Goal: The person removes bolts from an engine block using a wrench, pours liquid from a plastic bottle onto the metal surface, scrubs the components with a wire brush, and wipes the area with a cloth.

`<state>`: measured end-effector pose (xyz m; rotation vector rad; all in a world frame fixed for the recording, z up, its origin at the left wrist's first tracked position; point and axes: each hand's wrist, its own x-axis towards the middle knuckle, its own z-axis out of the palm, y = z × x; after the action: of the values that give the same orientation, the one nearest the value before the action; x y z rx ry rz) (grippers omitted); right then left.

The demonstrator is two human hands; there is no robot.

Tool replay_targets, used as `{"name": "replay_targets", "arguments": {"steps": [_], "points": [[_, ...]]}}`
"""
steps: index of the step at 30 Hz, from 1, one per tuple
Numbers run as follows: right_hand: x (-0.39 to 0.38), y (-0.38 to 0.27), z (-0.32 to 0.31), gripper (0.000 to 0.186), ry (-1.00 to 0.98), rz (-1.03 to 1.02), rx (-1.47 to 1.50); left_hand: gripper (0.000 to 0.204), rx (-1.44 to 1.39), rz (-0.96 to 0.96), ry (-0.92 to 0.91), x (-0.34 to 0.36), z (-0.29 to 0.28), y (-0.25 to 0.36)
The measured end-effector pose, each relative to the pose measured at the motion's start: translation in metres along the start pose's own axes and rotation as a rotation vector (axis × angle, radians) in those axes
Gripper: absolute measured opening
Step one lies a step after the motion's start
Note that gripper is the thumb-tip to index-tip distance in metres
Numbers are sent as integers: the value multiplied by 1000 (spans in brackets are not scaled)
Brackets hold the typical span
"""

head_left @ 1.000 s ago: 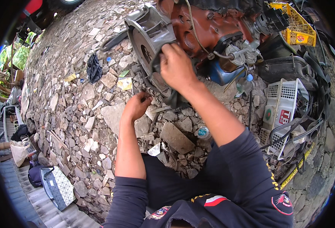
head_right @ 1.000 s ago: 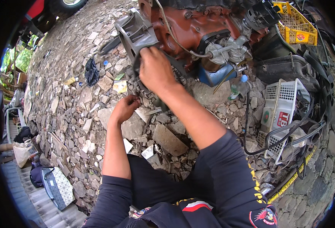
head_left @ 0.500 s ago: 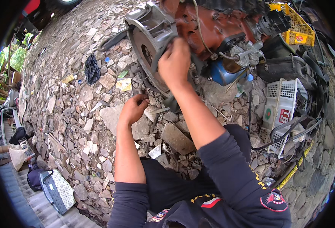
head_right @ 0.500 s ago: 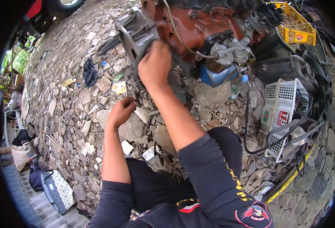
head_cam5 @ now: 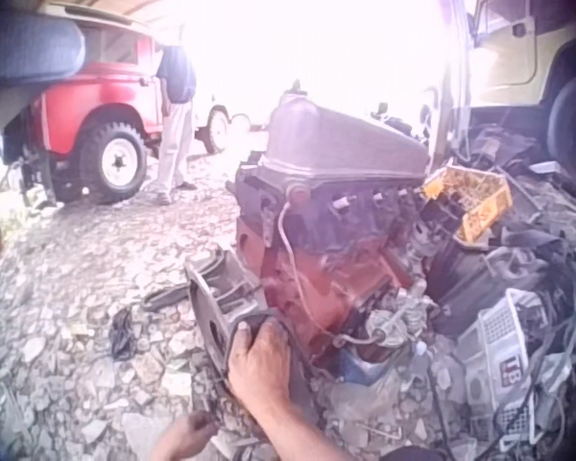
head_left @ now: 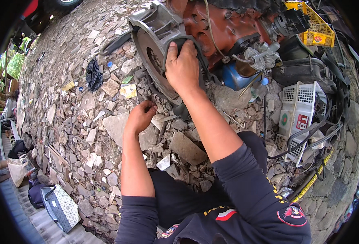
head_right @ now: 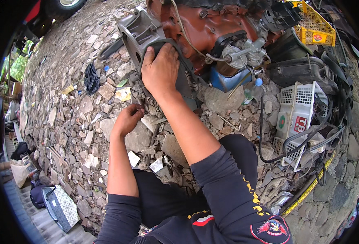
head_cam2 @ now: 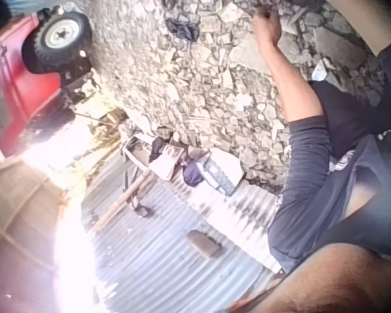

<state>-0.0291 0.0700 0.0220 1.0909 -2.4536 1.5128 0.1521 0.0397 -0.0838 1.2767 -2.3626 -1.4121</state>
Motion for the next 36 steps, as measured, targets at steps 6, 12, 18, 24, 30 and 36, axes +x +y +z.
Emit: {"name": "replay_targets", "arguments": {"steps": [6,12,18,24,30,36], "points": [[28,-21,-21,22,55,-19,126,32,-18,-8,12,-5,-1,-8],[26,2,-31,25,-118,-53,-41,35,23,39,8,-4,-4,10],[44,-3,-50,30,-442,49,-359,35,44,26,9,-10,-4,10],[-21,22,-42,30,-252,-190,-220,33,37,26,35,-9,-6,-2],[-47,31,-51,28,-317,-341,-220,34,110,-5,14,-14,-4,16],[-34,19,-38,48,-417,-259,-361,32,61,-5,31,-18,-4,14]]}}
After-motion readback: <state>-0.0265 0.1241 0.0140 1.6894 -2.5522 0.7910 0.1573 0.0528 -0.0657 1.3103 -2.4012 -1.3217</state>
